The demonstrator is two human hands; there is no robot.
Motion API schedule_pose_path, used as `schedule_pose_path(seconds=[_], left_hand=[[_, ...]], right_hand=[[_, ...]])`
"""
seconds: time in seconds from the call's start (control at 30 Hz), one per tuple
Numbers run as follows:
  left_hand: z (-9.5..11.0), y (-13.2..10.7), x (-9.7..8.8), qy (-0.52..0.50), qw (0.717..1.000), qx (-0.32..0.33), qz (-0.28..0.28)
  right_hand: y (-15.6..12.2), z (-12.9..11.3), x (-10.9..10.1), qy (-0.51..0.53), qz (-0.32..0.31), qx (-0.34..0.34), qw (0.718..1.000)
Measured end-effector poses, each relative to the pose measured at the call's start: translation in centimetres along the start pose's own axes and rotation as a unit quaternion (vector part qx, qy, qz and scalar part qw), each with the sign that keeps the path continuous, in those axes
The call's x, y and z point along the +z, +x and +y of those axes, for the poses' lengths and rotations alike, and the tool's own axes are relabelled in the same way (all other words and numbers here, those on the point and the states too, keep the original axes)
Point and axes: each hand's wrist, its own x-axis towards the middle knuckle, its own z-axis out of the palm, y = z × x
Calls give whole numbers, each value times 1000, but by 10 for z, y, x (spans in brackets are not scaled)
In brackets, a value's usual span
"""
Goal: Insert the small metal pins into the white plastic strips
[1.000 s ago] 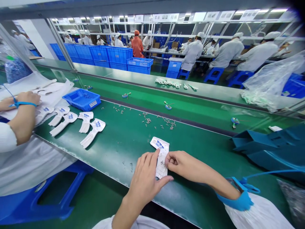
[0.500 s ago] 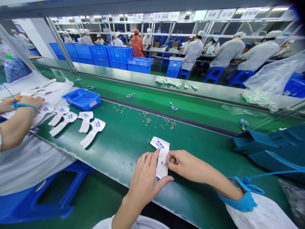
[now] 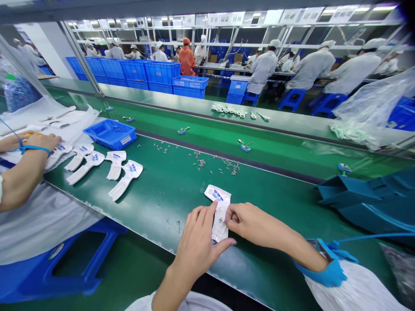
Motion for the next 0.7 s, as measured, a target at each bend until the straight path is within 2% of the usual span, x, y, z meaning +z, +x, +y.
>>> schedule_pose_path(seconds=[0.2, 0.47, 0.7], left_hand=[[0, 1, 0, -6, 1000, -1, 1], [1, 0, -1, -8, 1000, -5, -3], [0, 1, -1, 0, 1000, 1, 0]], right_hand=[[2, -3, -3, 0, -14, 10, 1000], [7, 1, 1, -41, 8, 39, 998], [-4, 0, 1, -8, 36, -9, 999]])
